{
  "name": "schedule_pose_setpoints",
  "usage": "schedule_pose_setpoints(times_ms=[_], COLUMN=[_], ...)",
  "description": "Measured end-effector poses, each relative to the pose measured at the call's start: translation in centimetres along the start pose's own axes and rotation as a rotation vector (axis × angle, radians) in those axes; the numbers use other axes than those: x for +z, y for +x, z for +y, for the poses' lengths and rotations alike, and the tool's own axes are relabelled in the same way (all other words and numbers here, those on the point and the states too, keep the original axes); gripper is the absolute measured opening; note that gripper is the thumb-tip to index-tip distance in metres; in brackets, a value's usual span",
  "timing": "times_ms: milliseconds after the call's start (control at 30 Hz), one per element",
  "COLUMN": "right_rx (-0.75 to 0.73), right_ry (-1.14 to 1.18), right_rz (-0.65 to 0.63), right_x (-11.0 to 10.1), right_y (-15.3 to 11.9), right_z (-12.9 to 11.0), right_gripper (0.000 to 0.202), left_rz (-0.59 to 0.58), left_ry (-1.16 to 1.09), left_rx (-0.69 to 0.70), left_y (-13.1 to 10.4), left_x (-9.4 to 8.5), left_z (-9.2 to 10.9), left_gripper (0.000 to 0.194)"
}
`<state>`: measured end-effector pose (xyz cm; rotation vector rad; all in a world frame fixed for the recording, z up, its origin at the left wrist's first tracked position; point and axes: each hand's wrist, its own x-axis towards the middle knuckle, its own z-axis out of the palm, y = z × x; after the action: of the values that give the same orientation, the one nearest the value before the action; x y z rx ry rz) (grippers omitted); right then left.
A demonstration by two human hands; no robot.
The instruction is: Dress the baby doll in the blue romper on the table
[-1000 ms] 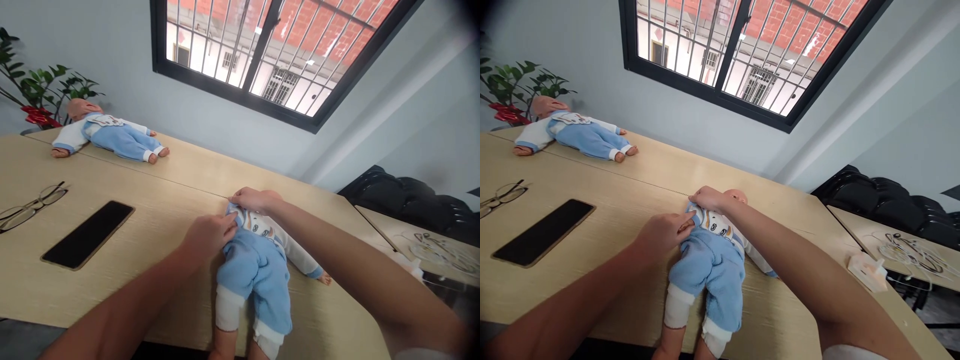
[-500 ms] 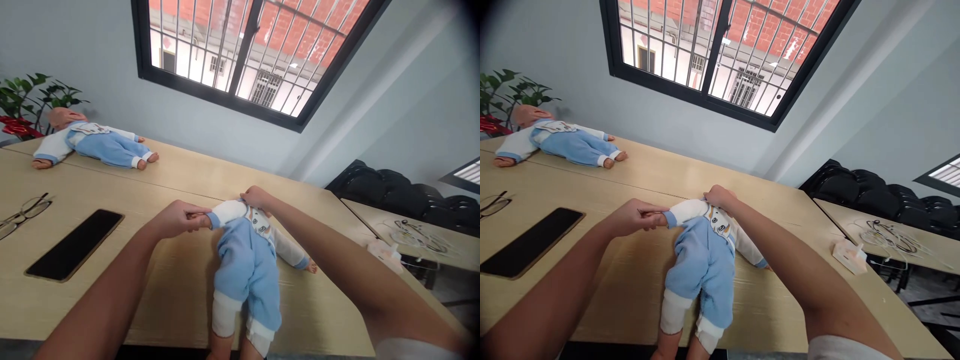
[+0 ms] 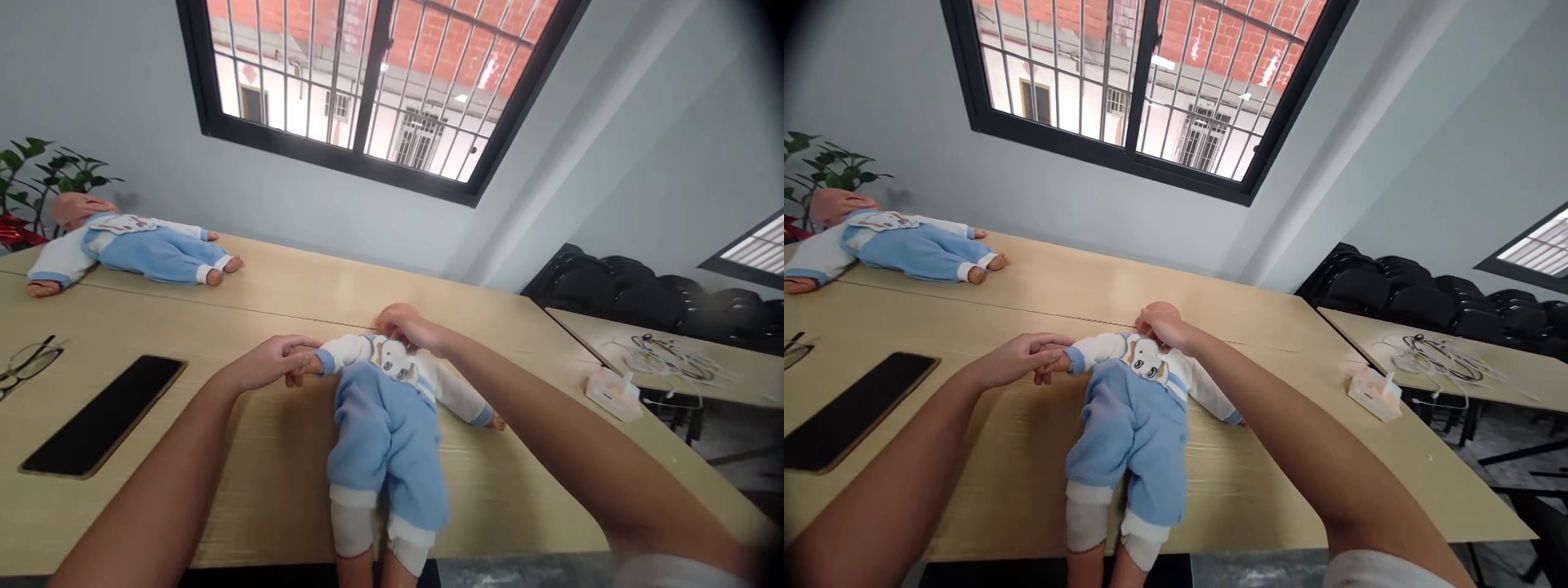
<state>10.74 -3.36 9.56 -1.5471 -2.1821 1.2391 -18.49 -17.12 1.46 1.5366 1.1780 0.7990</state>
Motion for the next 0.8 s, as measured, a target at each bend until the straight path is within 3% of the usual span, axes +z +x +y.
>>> schedule_pose_setpoints(times_ms=[167,267,367,467,567,667,800], right_rx=[-0.174,-0.250,-0.256,-0.275,-0.313,-0.345,-0.378], right_ry=[-0.003,-0.027,-0.001,0.130,0.244,0.198,0.004], right_rz=[-0.045,-0.032,0.003,0.135,0.376,0.610,0.676], right_x=[-0.6,0.1,0.8,1.3,2.1,3.0,3.4], right_y=[-5.0,-8.2,-9.9,-9.7,-8.7,-8.0,-8.2], right_z=[5.6,9.4,11.5,12.4,13.5,14.9,16.0], right_gripper=[0.064,0.054,0.041,0.033,0.028,0.016,0.006], left_rz=[-0.028,-0.010,-0.008,0.008,0.025,0.022,0.096], left_ry=[0.106,0.232,0.390,0.493,0.526,0.538,0.677], left_rx=[-0.109,-0.133,-0.151,-0.228,-0.246,-0.264,-0.364], left_y=[0.0,0.1,0.2,0.3,0.4,-0.2,-1.0], left_x=[0.1,0.3,0.4,0.3,0.2,-0.1,-0.8], left_z=[-0.2,-0.4,-0.6,-0.9,-1.3,-1.9,-1.3], left_gripper=[0.065,0.056,0.054,0.054,0.055,0.057,0.057])
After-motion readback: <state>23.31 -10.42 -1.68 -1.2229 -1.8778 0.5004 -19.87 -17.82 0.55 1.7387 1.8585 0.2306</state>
